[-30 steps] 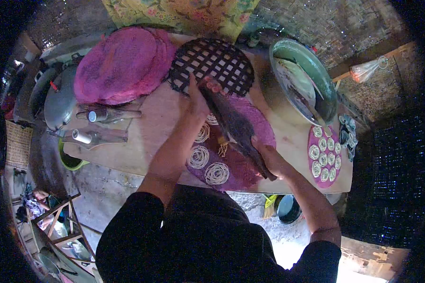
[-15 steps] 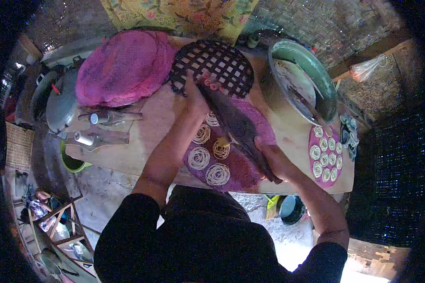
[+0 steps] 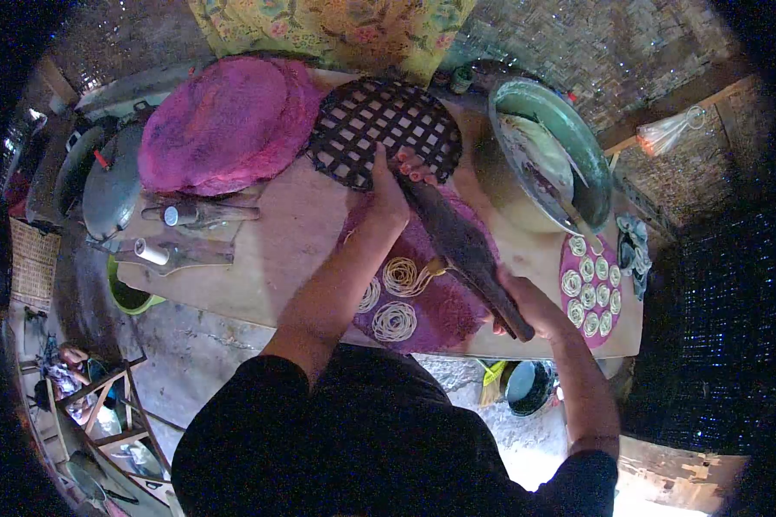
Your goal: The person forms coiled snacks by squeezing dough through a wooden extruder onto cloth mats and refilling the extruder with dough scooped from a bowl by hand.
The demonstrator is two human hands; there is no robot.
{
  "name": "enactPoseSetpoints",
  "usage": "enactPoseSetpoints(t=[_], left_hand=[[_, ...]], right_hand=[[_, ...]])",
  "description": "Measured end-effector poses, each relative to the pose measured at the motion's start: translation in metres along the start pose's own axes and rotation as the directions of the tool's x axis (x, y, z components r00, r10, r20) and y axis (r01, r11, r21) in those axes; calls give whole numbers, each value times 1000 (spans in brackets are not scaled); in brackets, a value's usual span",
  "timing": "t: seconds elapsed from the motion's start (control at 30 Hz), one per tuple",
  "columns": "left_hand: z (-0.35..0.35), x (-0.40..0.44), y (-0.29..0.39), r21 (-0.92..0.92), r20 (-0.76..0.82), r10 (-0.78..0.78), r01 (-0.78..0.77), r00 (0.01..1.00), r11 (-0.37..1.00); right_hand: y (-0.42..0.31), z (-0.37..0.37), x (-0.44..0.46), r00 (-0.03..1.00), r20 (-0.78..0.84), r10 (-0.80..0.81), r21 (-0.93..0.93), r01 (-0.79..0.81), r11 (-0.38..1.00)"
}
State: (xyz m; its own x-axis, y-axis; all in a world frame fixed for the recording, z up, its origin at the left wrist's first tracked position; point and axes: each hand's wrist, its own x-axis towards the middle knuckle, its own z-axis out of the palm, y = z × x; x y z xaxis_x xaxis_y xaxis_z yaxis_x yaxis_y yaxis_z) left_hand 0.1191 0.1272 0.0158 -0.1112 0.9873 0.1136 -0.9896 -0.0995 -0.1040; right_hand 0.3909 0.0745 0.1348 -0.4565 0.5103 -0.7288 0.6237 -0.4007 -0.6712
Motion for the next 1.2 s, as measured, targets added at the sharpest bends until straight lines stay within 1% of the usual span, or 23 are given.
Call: enactPoseSetpoints(t=[0.03,0.07,0.1,0.13,0.2,0.33,0.4,0.43,0.5,0.57,0.63,0.7,0.73,0.77,0.8,0.83,0.87,0.9,1.0,1.07,1.1,1.17,1.2], left_hand=[[1,0,3,-95,45,-21,25,999,995],[4,0,5,-186,94,-35,52,995,981],[4,1,4,-187,94,-34,51,995,981],[3,1,3,-118,102,26,-14,994,993],[-4,2,4,-45,111,86,-81,990,996],[-17,1,4,-132,42,138,-131,990,983],[-20,-2,9,-173,-6,152,-151,988,973],[-23,-3,14,-158,43,184,-176,982,972],[-16,-8,20,-144,90,218,-204,972,968],[-8,-14,28,80,-102,391,-384,915,920],[-2,-15,45,109,-73,435,-427,897,898],[7,-14,62,138,-44,476,-467,878,874],[14,-15,69,69,63,442,-446,895,892],[17,-14,77,5,172,410,-417,896,909],[21,-12,86,8,172,414,-422,894,907],[26,-8,94,-9,322,354,-371,878,928],[33,-9,99,-16,464,288,-317,838,948],[40,-12,101,-12,465,289,-321,837,947],[66,-22,103,-39,495,215,-225,842,974],[82,-26,102,-33,453,172,-176,875,984],[90,-28,99,-32,456,170,-175,874,984],[104,-32,91,-13,469,81,-85,880,996],[111,-31,86,-12,469,77,-81,880,997]], right_hand=[[4,-4,4,1000,-4,2,-3,-2,1000],[9,-9,11,988,115,-103,199,78,977],[17,-13,20,952,208,-225,404,126,906],[27,-12,35,951,209,-226,403,126,907],[46,3,69,726,421,-543,807,-27,589],[71,27,100,782,218,-583,883,96,459],[80,21,123,707,390,-589,840,-11,543],[80,19,125,706,391,-591,839,-9,544],[62,29,117,858,297,-418,815,0,580],[60,26,131,833,359,-420,767,-7,642],[54,21,143,807,419,-415,713,-10,702],[38,31,148,852,432,-295,416,102,904],[39,35,154,851,435,-294,414,101,904],[40,40,161,893,343,-293,93,278,956],[41,46,167,925,247,-288,-267,351,898],[44,52,171,930,178,-322,-499,368,784],[44,59,171,920,152,-360,-583,378,719],[44,66,170,907,135,-398,-623,390,678],[45,77,162,862,99,-498,-626,443,642],[38,68,146,849,82,-522,-510,485,710],[31,59,135,848,80,-523,-414,505,757],[13,33,97,879,197,-434,-41,450,892],[7,16,79,861,367,-352,147,320,936]])
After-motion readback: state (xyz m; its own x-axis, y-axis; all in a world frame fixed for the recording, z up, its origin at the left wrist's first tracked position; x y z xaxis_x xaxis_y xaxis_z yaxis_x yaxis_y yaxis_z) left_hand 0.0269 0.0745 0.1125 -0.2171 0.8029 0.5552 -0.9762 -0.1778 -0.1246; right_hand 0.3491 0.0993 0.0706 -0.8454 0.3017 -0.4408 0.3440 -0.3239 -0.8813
